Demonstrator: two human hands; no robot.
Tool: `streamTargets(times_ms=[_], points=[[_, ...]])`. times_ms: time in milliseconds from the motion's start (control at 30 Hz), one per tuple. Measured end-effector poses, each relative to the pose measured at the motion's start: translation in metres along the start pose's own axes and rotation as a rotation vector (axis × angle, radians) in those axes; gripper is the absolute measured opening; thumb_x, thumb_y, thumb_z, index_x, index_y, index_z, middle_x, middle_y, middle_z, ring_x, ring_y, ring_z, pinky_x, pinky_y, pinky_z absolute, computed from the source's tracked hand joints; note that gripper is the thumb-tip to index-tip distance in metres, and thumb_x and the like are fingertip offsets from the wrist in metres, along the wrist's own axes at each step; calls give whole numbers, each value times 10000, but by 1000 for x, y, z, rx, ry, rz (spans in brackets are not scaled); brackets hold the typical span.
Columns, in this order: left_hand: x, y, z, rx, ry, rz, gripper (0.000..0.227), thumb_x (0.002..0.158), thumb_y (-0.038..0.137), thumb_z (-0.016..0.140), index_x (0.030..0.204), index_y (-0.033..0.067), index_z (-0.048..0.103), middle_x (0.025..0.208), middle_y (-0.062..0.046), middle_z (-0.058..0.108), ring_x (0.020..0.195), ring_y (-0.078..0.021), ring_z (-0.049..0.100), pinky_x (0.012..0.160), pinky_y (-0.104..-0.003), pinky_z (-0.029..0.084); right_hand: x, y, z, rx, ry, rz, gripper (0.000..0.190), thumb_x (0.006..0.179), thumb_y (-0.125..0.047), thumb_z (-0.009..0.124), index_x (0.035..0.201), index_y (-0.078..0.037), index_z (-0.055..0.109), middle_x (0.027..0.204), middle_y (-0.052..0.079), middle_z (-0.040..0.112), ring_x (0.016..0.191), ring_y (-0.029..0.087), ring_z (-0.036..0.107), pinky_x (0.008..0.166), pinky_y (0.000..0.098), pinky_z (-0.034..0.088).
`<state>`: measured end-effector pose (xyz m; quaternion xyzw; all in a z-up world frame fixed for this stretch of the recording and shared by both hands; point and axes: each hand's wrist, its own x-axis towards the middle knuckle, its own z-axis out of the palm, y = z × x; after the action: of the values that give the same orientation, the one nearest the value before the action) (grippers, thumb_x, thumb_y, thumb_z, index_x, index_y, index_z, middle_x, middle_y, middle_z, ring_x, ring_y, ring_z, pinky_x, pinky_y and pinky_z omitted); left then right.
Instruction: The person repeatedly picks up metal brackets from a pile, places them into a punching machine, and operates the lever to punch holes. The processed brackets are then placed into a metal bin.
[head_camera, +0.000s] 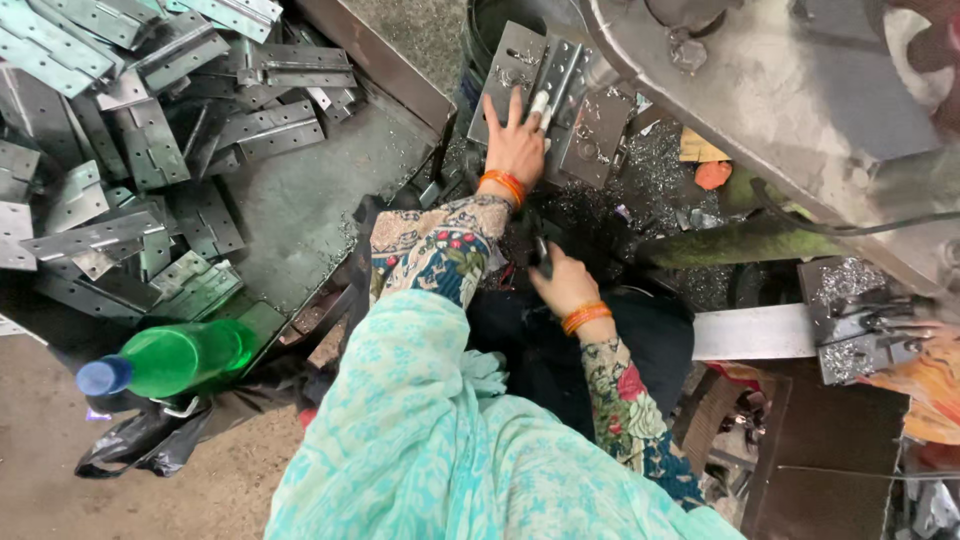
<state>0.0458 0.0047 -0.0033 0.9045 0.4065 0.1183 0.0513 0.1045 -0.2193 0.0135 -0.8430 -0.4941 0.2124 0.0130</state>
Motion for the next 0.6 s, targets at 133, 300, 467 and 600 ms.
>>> streamTargets(times_ms=[133, 300, 467, 600], points=[[22, -5, 7, 12, 95, -21, 421, 999, 324, 485, 1306, 134, 701, 1494, -16, 552, 1516, -395, 184, 1127, -812, 24, -1, -9, -6, -63, -62, 22, 686, 866, -432, 686, 1464, -140, 520, 1114, 261, 720, 1033, 455, 692, 895, 537, 567], [26, -1, 24, -34, 200, -42, 472, 997, 345, 479, 1371, 131, 671, 1457, -13, 557, 1512, -399, 174, 1150, -807, 33, -20, 12, 84, 150, 225, -46, 697, 866, -416, 745, 1441, -94, 519, 1179, 244, 705, 1049, 455, 678, 854, 522, 566], [14, -6, 4, -180, 169, -64, 383, 990, 361, 578, 1237, 100, 710, 1471, -35, 543, 1514, -375, 212, 1160, -792, 93, -6, 47, 123, 191, 267, -179, 717, 837, -366, 790, 1422, -48, 523, 1181, 272, 697, 1061, 465, 672, 855, 515, 561], [9, -36, -24, -302, 170, -211, 384, 867, 328, 670, 1211, 170, 729, 1384, -7, 605, 1406, -322, 398, 1134, -673, 313, 5, 44, 85, 140, 214, -206, 701, 852, -347, 765, 1426, -22, 531, 1104, 292, 702, 1040, 480, 675, 881, 519, 557]])
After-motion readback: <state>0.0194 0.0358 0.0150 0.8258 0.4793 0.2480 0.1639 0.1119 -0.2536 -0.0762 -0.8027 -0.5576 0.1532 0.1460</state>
